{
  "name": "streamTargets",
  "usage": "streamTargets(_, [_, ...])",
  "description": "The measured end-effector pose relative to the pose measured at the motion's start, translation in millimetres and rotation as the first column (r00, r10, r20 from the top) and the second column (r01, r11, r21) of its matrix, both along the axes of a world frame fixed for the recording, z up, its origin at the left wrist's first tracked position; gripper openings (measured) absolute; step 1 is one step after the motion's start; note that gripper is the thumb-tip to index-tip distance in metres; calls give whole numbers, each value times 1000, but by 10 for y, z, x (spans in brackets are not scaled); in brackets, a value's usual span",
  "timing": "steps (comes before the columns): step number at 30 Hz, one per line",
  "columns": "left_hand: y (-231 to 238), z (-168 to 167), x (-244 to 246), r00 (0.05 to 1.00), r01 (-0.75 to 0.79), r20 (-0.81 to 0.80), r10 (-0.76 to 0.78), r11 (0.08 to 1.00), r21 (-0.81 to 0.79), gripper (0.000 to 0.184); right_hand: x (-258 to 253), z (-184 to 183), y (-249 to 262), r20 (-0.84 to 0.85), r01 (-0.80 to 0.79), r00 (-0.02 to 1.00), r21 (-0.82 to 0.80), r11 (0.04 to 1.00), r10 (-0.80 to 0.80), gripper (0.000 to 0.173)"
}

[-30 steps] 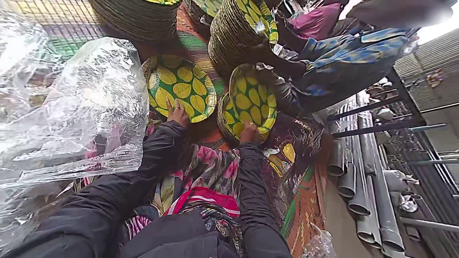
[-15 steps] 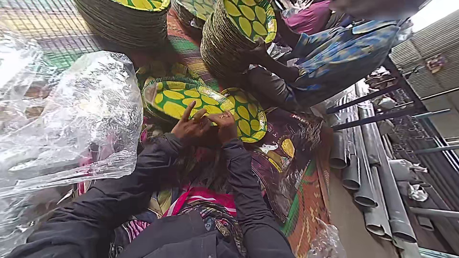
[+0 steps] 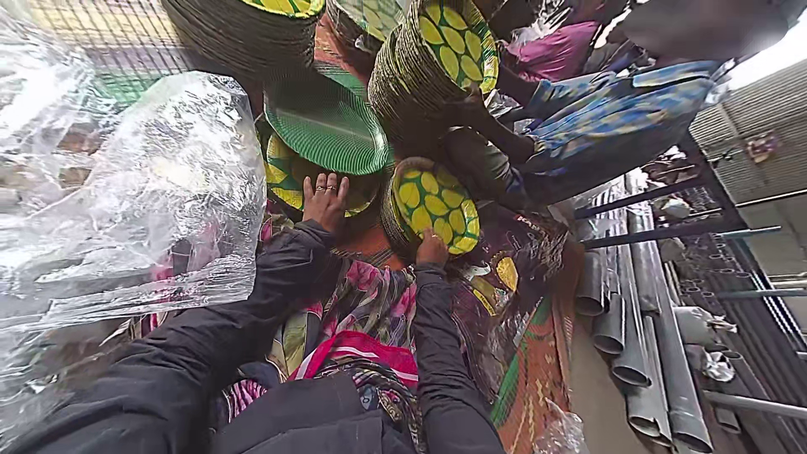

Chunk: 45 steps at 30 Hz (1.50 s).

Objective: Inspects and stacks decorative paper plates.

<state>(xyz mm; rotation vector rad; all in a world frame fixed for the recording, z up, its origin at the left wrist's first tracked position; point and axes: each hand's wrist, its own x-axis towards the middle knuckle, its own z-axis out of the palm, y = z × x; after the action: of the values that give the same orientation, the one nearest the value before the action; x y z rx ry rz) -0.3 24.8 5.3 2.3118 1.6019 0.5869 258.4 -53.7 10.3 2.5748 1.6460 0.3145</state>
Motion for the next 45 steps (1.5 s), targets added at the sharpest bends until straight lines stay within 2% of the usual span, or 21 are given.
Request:
streamTargets(1, [-13, 14, 2, 1000, -7, 2, 7, 1000, 1, 59, -31, 17, 3, -118, 70, 989, -182, 981, -93, 47])
streamTargets(2, [-21, 17, -4, 1000, -17, 8, 17, 1000, 2, 60, -37, -21, -1, -177, 93, 975, -241, 966, -138, 49])
streamTargets(7, [226, -99, -30, 995, -69, -71, 64, 995, -78, 80, 22, 93, 9, -269, 19, 955, -363, 932, -124, 50])
streamTargets(9, [367, -282, 7, 991, -33, -132, 6, 979, -204, 72, -10, 192, -7, -285, -20, 954, -381, 924, -97, 57])
streamTargets(11, [408, -328, 50, 984, 7, -166, -58, 957, -292, 50, -133, 307, -21, -317, -73, 948, -314, 947, -32, 51])
streamTargets(13, [370, -251, 89, 974, 60, -198, -114, 964, -259, 28, -281, 376, -31, -348, -136, 936, -215, 967, 54, 46])
streamTargets(18, [277, -159, 96, 962, 134, -202, -182, 963, -233, 28, -653, 423, 47, -341, -378, 860, 76, 923, 381, 40])
streamTargets(20, [210, -77, 63, 961, 247, -108, -254, 966, -78, 26, -735, 392, 168, -252, -472, 810, 255, 844, 530, 53])
streamTargets(22, [70, -17, 32, 929, 357, -38, -368, 866, 351, 19, -762, 366, 298, -138, -568, 756, 347, 746, 640, 74])
streamTargets(23, [13, 5, 37, 913, 339, -27, -408, 720, 605, 16, -780, 394, 327, -119, -594, 736, 360, 720, 666, 72])
streamTargets(25, [-120, 107, 34, 889, 247, 11, -457, 500, 830, 17, -772, 450, 328, -49, -608, 715, 448, 655, 697, 46])
streamTargets(26, [-153, 130, 32, 891, 169, 59, -449, 452, 876, 18, -750, 494, 313, 30, -603, 735, 487, 632, 678, 35])
streamTargets(28, [-146, 119, 32, 901, 15, 188, -392, 460, 888, 17, -663, 538, 255, 171, -568, 795, 547, 615, 582, 28])
streamTargets(30, [-94, 142, 19, 908, -77, 302, -291, 593, 802, 24, -504, 528, 231, 254, -494, 864, 594, 635, 434, 25])
streamTargets(31, [-58, 149, -5, 920, -67, 321, -226, 714, 697, 32, -406, 490, 240, 283, -446, 895, 609, 656, 346, 24])
streamTargets(33, [39, 141, -82, 958, 49, 255, -129, 953, 298, 52, -228, 360, 201, 233, -328, 943, 544, 772, 236, 29])
streamTargets(34, [107, 117, -108, 983, 99, 152, -105, 994, 47, 53, -187, 294, 153, 166, -248, 967, 451, 857, 192, 30])
streamTargets(36, [205, 44, -72, 986, 89, -98, -131, 931, -354, 36, -132, 139, 96, 14, -55, 998, 147, 988, 53, 30])
streamTargets(39, [192, 6, 38, 965, 38, -202, -166, 854, -519, 22, -168, -78, 57, -97, 72, 991, -208, 976, -94, 34])
streamTargets(42, [184, 98, 50, 982, 30, -140, -123, 846, -533, 22, -268, -96, -8, -160, 56, 983, -212, 976, -91, 57])
streamTargets(45, [191, 179, 13, 983, -58, -174, -50, 825, -562, 25, -291, -6, -94, -241, 36, 967, -172, 985, -78, 60])
